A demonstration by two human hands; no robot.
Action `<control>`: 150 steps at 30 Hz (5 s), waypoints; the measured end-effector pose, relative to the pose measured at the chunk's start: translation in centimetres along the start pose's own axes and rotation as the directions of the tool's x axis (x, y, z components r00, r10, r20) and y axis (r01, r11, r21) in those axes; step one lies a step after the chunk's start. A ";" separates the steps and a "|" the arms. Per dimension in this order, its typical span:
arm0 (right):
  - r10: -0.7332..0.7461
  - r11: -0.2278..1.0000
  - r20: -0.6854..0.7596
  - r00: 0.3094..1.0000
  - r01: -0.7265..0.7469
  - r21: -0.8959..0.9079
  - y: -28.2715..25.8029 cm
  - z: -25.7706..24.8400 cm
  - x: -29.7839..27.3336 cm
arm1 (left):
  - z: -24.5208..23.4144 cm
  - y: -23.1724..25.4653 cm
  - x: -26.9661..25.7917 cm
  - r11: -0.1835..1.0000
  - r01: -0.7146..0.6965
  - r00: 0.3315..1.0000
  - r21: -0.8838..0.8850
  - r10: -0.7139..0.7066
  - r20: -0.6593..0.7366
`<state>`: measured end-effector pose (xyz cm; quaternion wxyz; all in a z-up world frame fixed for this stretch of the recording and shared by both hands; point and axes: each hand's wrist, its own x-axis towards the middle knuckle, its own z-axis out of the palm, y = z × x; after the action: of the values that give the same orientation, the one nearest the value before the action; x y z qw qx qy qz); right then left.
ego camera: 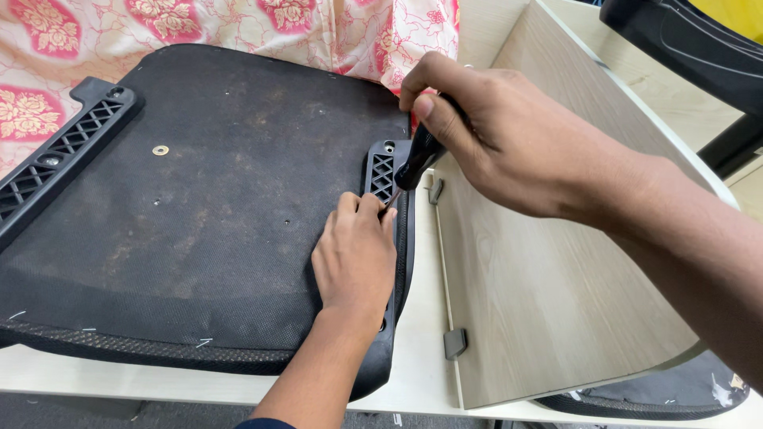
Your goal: The person uses a screwdriver to attach a black plastic bracket to the underside of a black office chair seat. They align the bracket, insert screws, and tighten them to secure the part to the seat.
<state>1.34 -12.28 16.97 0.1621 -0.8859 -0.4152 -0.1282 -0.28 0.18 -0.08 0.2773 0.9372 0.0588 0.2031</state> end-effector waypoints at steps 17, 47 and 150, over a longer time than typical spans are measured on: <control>0.327 0.915 0.049 0.944 -0.304 -0.264 2.7 -0.6 0.7 | -0.1 0.0 0.1 0.999 0.011 1.000 -0.040 -0.010 0.026; 0.194 0.971 0.034 0.980 -0.188 -0.146 5.2 -0.2 -0.2 | -0.5 0.4 -0.5 0.992 0.080 0.996 -0.097 -0.082 -0.020; 0.304 0.917 0.130 0.944 -0.253 -0.310 3.9 -0.9 2.9 | -1.7 -1.1 0.5 0.927 0.183 0.974 -0.328 -0.124 0.192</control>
<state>6.09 -13.01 18.10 0.0106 -0.9580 -0.2738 -0.0843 -0.57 2.09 0.81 0.4559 0.8805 0.0724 0.1084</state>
